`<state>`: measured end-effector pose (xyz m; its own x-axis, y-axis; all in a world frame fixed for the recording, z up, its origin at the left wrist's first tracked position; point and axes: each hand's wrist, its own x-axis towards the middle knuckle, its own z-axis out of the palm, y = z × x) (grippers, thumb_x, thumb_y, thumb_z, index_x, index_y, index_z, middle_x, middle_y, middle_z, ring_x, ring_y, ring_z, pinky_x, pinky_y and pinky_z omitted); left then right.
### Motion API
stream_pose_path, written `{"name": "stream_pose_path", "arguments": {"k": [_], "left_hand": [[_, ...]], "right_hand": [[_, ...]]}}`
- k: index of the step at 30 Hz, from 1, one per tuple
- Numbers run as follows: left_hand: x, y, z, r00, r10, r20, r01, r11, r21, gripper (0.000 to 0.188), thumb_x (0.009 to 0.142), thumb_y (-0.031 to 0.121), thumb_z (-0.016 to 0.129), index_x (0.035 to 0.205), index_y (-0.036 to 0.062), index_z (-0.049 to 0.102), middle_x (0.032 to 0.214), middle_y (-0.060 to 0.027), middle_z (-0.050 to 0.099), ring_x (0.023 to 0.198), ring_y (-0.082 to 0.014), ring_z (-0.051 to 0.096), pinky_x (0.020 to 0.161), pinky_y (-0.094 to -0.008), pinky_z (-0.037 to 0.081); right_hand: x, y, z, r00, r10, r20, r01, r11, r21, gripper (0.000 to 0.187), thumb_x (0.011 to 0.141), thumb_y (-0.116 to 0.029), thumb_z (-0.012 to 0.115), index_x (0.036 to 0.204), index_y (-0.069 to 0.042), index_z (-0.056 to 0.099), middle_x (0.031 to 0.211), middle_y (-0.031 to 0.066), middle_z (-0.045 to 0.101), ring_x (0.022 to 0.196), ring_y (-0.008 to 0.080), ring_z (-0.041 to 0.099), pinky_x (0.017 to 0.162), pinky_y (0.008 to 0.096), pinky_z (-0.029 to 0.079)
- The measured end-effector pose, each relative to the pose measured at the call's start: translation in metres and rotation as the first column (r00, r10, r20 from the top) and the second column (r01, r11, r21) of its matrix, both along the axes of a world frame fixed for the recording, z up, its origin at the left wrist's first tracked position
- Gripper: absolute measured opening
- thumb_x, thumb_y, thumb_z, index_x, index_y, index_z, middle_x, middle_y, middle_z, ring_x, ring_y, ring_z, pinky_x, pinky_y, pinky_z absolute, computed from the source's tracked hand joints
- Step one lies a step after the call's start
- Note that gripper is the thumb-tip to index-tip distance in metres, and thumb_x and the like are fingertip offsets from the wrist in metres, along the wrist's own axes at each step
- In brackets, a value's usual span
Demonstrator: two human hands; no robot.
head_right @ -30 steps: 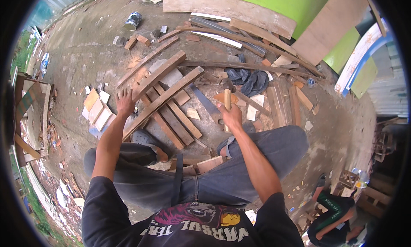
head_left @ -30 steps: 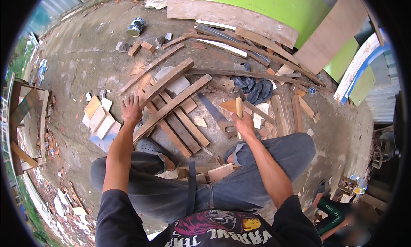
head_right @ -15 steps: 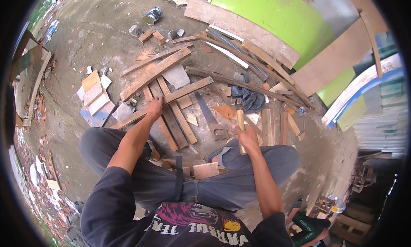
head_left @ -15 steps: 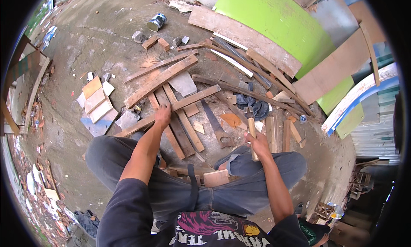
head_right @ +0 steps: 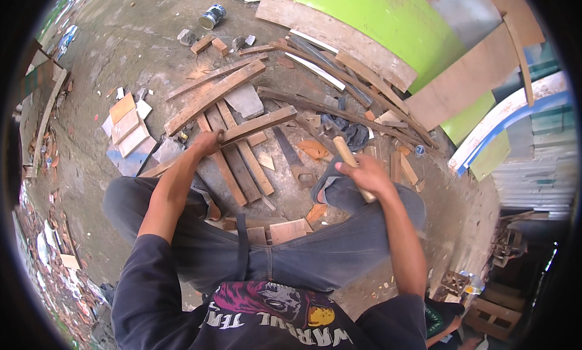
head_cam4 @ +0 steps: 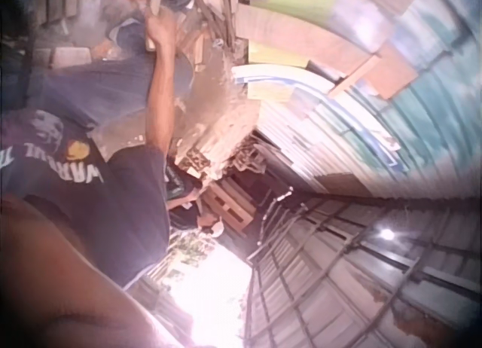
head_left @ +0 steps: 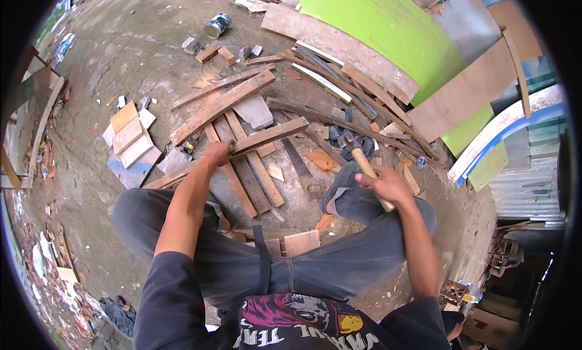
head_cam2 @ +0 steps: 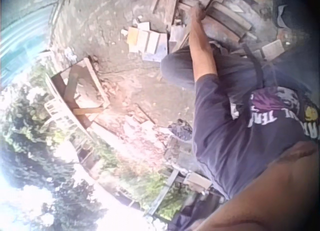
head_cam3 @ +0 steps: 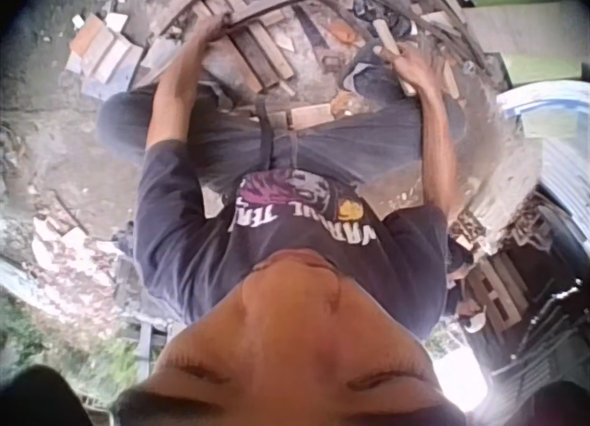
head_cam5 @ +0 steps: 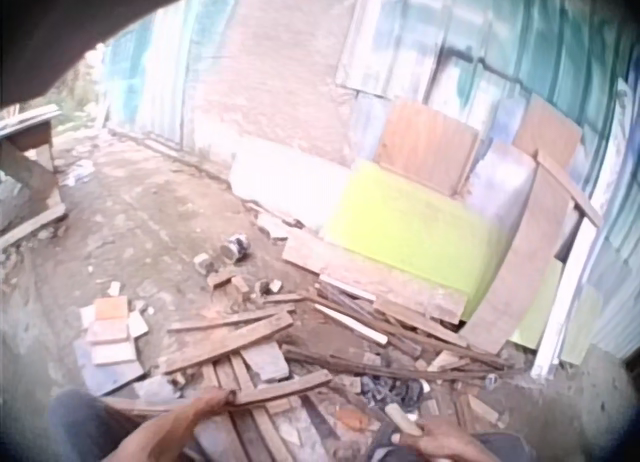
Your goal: The person sits on the ground and sorts through a pile of wooden planks and scraps. They pick up pieces, inspect them, and stack them into a small pile before using a hammer to tap the stack.
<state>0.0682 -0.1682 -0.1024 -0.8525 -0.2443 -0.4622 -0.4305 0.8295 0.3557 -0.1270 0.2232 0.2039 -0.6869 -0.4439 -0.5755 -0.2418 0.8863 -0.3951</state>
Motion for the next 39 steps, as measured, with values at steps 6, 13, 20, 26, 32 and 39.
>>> {"name": "stream_pose_path", "arguments": {"k": [6,13,20,26,32,39], "left_hand": [[0.014,-0.006,-0.014,0.999,-0.033,-0.020,0.032,0.998,-0.059,0.061,0.085,0.014,0.058,0.143,0.0162,0.039,0.117,-0.0217,0.063,0.111,-0.0419,0.058,0.092,-0.0458,0.049],[0.005,-0.008,-0.019,0.999,0.014,0.036,-0.004,0.966,-0.258,0.056,0.094,0.026,0.051,0.147,0.0190,0.037,0.153,-0.0126,0.035,0.144,-0.0318,0.026,0.115,-0.0534,0.019],[-0.007,-0.014,-0.029,0.951,0.203,-0.233,-0.273,0.907,-0.322,0.043,0.088,0.018,0.058,0.131,0.0161,0.057,0.130,-0.0105,0.056,0.126,-0.0288,0.048,0.105,-0.0444,0.037],[-0.031,0.012,-0.028,0.908,0.169,-0.384,-0.250,0.953,-0.173,0.034,0.088,0.018,0.056,0.122,0.0156,0.061,0.117,-0.0105,0.060,0.107,-0.0311,0.059,0.085,-0.0446,0.051],[-0.064,0.045,-0.020,0.915,0.072,-0.397,-0.161,0.968,-0.194,0.027,0.094,0.024,0.052,0.116,0.0141,0.066,0.111,-0.0112,0.062,0.102,-0.0317,0.062,0.078,-0.0452,0.055],[-0.088,0.055,-0.020,0.925,0.084,-0.370,-0.185,0.951,-0.247,0.024,0.093,0.026,0.053,0.096,0.0101,0.071,0.107,-0.0116,0.063,0.100,-0.0308,0.062,0.076,-0.0454,0.054]], "right_hand": [[0.000,-0.013,-0.061,0.967,0.251,-0.038,-0.233,0.937,0.262,0.047,0.079,-0.040,0.071,0.091,0.005,0.070,0.091,0.0268,0.068,0.088,0.0406,0.066,0.077,0.0459,0.050],[0.026,0.003,-0.060,0.847,0.495,0.192,-0.523,0.714,0.465,0.040,0.080,-0.035,0.068,0.097,0.001,0.071,0.102,0.0201,0.069,0.095,0.0365,0.068,0.082,0.0471,0.053],[0.034,0.033,-0.076,0.800,0.556,0.226,-0.594,0.680,0.431,0.039,0.076,-0.033,0.072,0.095,0.002,0.071,0.105,0.0217,0.067,0.095,0.0386,0.067,0.080,0.0486,0.053],[0.029,0.031,-0.077,0.823,0.542,0.167,-0.551,0.694,0.463,0.037,0.074,-0.024,0.069,0.099,0.003,0.069,0.106,0.0212,0.065,0.096,0.0361,0.067,0.084,0.0461,0.052],[0.027,0.034,-0.078,0.830,0.548,0.105,-0.534,0.724,0.436,0.038,0.074,-0.025,0.073,0.099,0.003,0.068,0.105,0.0203,0.064,0.094,0.0360,0.067,0.082,0.0453,0.053],[0.029,0.040,-0.081,0.815,0.570,0.107,-0.558,0.720,0.413,0.031,0.073,-0.017,0.069,0.098,0.001,0.069,0.101,0.0175,0.064,0.093,0.0308,0.067,0.081,0.0432,0.051]]}}
